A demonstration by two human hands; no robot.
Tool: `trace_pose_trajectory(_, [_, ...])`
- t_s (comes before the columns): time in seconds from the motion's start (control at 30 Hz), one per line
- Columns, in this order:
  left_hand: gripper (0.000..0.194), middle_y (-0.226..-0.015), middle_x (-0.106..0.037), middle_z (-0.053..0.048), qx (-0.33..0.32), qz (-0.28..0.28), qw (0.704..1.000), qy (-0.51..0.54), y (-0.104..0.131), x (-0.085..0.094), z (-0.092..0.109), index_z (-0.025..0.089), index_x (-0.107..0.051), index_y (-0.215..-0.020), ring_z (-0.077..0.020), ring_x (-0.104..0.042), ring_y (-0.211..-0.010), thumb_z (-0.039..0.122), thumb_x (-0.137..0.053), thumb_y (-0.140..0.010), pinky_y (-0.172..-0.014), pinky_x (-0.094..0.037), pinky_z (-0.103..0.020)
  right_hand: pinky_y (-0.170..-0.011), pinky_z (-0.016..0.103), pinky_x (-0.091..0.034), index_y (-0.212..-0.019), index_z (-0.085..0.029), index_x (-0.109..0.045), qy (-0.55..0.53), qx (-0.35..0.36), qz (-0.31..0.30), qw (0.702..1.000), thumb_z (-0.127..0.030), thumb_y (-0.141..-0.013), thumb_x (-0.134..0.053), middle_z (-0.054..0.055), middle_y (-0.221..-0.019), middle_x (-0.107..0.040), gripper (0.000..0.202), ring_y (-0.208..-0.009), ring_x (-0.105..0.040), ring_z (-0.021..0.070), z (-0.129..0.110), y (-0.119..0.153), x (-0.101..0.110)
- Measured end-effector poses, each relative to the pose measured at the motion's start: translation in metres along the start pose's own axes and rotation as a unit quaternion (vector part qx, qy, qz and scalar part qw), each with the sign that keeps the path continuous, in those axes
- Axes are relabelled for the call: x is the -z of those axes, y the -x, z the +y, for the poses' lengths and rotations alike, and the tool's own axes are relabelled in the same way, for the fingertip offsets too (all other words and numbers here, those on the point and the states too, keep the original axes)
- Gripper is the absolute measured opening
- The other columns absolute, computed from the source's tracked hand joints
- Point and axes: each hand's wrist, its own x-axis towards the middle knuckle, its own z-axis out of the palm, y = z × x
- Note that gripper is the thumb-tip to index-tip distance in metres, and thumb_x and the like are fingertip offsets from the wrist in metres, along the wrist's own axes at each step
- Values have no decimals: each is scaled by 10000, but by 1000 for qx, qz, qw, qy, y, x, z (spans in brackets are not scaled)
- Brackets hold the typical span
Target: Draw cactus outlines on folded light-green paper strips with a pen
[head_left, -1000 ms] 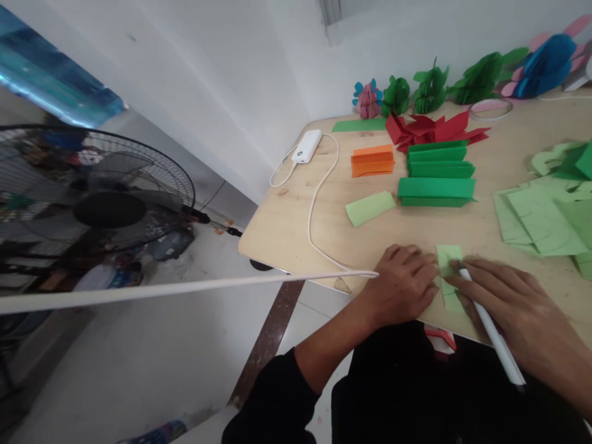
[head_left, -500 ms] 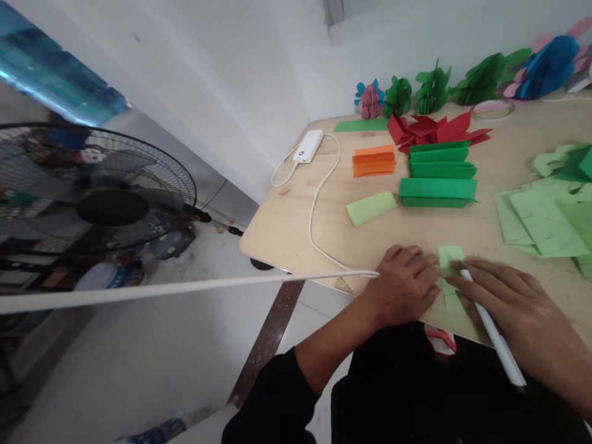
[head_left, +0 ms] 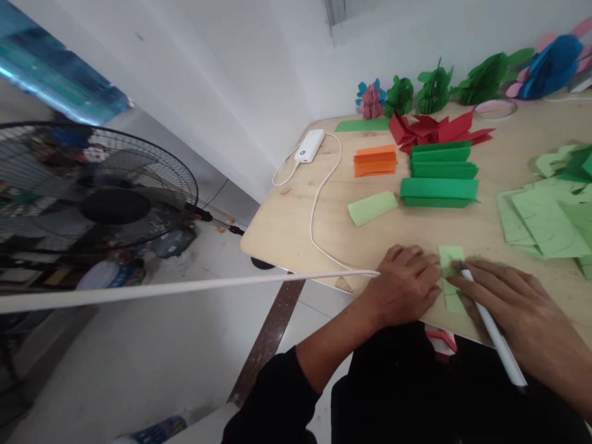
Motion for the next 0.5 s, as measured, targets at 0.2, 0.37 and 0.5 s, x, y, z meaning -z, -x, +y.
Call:
trace_pose_trajectory(0.2, [294, -1408, -695, -85, -2, -3, 1000, -8, 0, -1, 0, 155, -707, -1138, -275, -578, -1318, 308, -471, -1055, -1105, -436, -444, -915, 431, -476, -1451, -185, -573, 20, 16, -2, 1000, -232, -1000, -459, 114, -1176, -769, 468, -1164, -669, 303, 0, -2, 1])
trace_pose_trajectory(0.37, [288, -1418, -685, -88, -3, -6, 1000, -10, 1, -1, 0, 157, -707, -1138, -272, -577, -1317, 312, -480, -1053, -1094, -439, -443, -907, 437, -485, -1468, -223, -563, 15, 8, -7, 1000, -243, -994, -489, 98, -1187, -773, 480, -1179, -673, 304, 0, 0, -1])
trace_pose_trajectory(0.5, [282, -1421, -681, -95, -3, -11, 1000, -11, 1, -2, 0, 167, -712, -1144, -274, -571, -1320, 311, -488, -1050, -1091, -441, -447, -917, 439, -496, -1469, -261, -577, -2, -9, -10, 1000, -255, -984, -506, 88, -1205, -774, 490, -1191, -681, 300, 1, 3, -2])
